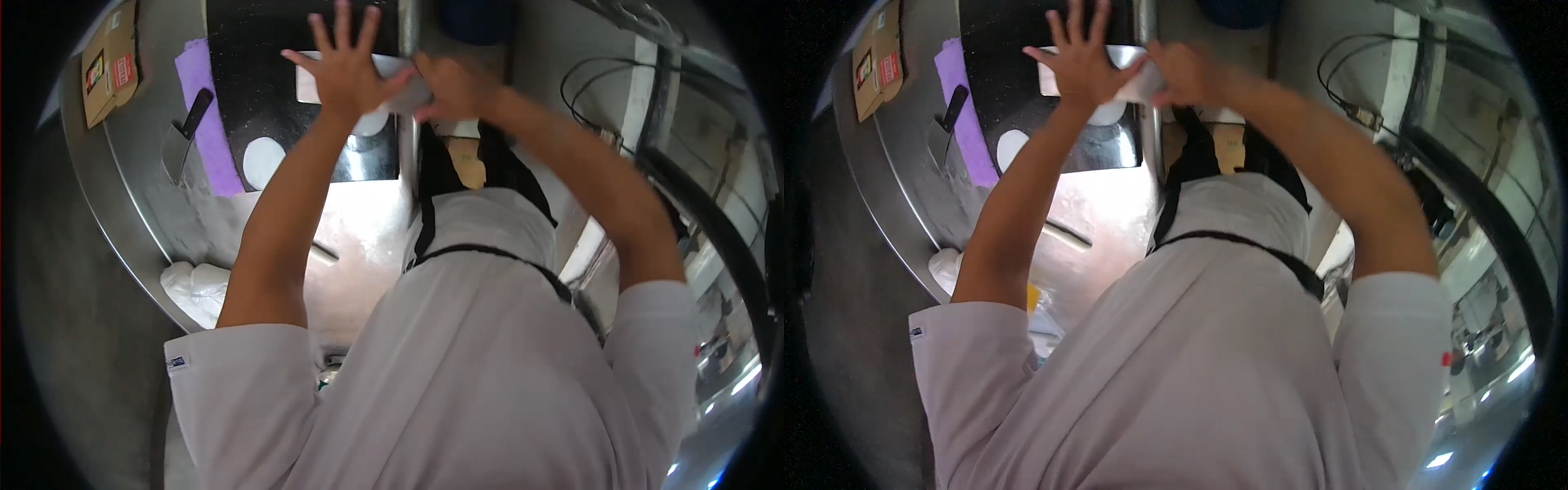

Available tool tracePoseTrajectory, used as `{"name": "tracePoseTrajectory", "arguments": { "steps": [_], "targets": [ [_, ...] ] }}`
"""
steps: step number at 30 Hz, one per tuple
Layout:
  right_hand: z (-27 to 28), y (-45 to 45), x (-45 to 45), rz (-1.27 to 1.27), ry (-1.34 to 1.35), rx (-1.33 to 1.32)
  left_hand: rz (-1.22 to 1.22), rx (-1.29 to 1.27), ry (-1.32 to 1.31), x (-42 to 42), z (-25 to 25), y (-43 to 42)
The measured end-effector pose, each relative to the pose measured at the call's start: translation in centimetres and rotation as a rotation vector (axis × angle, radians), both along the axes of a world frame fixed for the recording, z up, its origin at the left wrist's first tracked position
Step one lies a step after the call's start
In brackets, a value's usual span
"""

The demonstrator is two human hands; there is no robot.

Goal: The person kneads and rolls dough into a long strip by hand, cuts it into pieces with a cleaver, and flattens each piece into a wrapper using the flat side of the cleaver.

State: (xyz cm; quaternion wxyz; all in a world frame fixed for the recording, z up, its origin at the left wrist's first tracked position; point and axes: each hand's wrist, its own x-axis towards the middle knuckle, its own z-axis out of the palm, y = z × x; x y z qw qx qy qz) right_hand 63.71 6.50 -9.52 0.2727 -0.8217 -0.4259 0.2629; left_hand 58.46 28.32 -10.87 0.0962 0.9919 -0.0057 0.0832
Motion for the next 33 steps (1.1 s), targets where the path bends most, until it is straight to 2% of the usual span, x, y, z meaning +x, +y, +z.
{"name": "tracePoseTrajectory", "arguments": {
  "steps": [1,2,3,5,6,8,10,12,15,18,19,21,24,27,29,30,32,33],
  "targets": [
    [0.6,0.5,1.5,0.053,-0.132,0.007,0.159,0.154,0.207,1.1,3.8,-1.3],
    [1.7,1.7,2.7,0.116,-0.265,0.017,0.208,0.106,0.145,1.3,3.3,-0.7],
    [2.8,2.8,3.3,0.115,-0.263,0.020,0.226,0.087,0.146,1.3,3.5,0.1],
    [4.4,4.6,3.7,0.172,-0.137,-0.157,0.257,0.070,0.181,1.3,4.9,0.4],
    [4.2,3.8,3.3,0.173,-0.153,-0.157,0.260,0.068,0.165,0.8,4.3,0.3],
    [3.0,1.4,1.0,0.156,0.228,-0.102,0.086,0.020,0.110,-2.0,1.1,0.0],
    [1.5,-0.1,-0.7,0.062,0.155,-0.206,-0.031,-0.047,0.103,-1.6,0.2,-0.8],
    [1.4,0.3,2.6,0.079,0.084,-0.204,-0.038,-0.030,0.062,0.2,-0.1,-0.3],
    [1.7,1.7,5.2,0.182,-0.132,-0.053,0.088,-0.012,-0.062,1.8,-0.3,1.2],
    [3.1,4.7,7.2,0.255,-0.191,-0.116,0.151,-0.005,-0.066,2.5,-0.1,3.0],
    [3.2,4.1,6.7,0.254,-0.193,-0.116,0.126,0.031,-0.001,2.1,-0.6,3.3],
    [2.3,2.8,4.2,0.272,0.031,-0.106,0.101,0.025,0.045,-0.7,-0.8,1.7],
    [1.5,1.1,2.9,0.203,0.064,-0.216,0.065,0.009,0.107,-1.0,-0.3,-0.3],
    [0.9,2.0,6.7,0.249,-0.086,-0.085,0.127,0.016,0.065,1.5,-0.4,0.3],
    [1.6,3.1,9.4,0.337,-0.208,0.060,0.258,0.021,-0.008,2.5,-0.1,0.7],
    [2.2,4.1,9.8,0.354,-0.254,-0.053,0.253,0.025,-0.019,2.7,-0.3,1.3],
    [3.0,4.9,9.0,0.335,-0.163,-0.162,0.182,-0.023,-0.068,2.7,-0.6,2.2],
    [2.9,4.0,8.1,0.356,-0.127,-0.129,0.178,-0.028,-0.065,2.1,-0.5,1.5]
  ]
}}
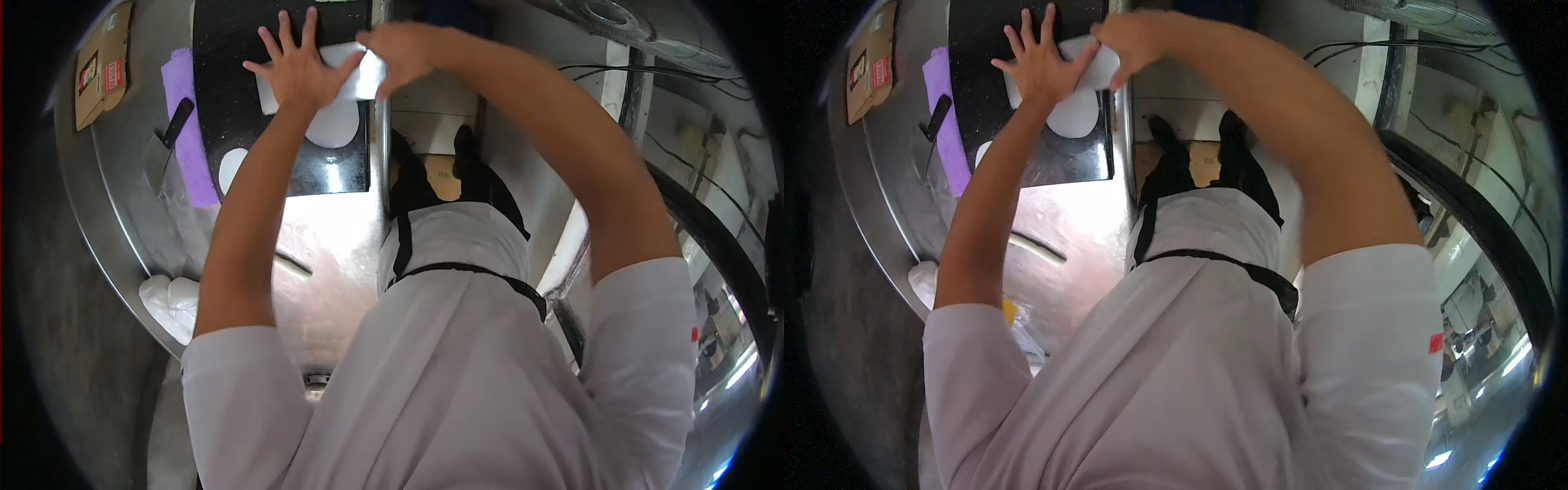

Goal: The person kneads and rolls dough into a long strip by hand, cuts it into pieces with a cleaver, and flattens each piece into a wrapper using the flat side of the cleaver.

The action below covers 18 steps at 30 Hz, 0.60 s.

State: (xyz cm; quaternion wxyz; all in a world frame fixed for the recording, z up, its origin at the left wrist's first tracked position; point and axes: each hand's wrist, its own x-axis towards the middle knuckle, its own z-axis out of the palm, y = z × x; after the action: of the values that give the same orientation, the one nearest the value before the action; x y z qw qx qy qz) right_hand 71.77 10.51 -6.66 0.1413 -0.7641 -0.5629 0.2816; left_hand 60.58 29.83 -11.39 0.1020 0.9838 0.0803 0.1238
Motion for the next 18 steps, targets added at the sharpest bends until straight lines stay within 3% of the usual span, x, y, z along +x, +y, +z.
{"name": "tracePoseTrajectory", "arguments": {
  "steps": [3,7,9,11,13,14,15,17,18],
  "targets": [
    [-0.3,-1.7,-2.2,-0.040,0.238,-0.135,-0.100,0.009,0.077,-2.5,-0.3,-1.5],
    [-1.9,-1.2,0.9,-0.014,0.119,0.209,0.050,0.112,0.077,0.2,2.5,-1.7],
    [-5.5,0.1,3.3,0.039,-0.207,0.306,0.225,0.098,0.259,2.5,4.8,-2.9],
    [1.5,1.3,2.6,0.035,-0.045,-0.122,0.150,0.077,0.232,2.4,4.5,-2.0],
    [0.9,-0.4,1.0,0.035,0.095,-0.097,0.090,0.076,0.279,1.7,4.5,-2.5],
    [-4.2,-1.8,-1.1,-0.099,-0.028,0.145,0.074,0.088,0.324,0.7,4.4,-3.4],
    [-3.2,-1.7,-1.3,-0.100,-0.016,0.140,0.061,0.096,0.371,0.0,4.5,-4.1],
    [-1.3,-1.5,-0.7,-0.137,0.141,-0.202,0.074,0.094,0.384,1.3,3.9,-3.9],
    [-2.1,-1.6,0.3,-0.112,0.087,-0.084,0.073,0.105,0.311,1.7,3.4,-3.4]
  ]
}}
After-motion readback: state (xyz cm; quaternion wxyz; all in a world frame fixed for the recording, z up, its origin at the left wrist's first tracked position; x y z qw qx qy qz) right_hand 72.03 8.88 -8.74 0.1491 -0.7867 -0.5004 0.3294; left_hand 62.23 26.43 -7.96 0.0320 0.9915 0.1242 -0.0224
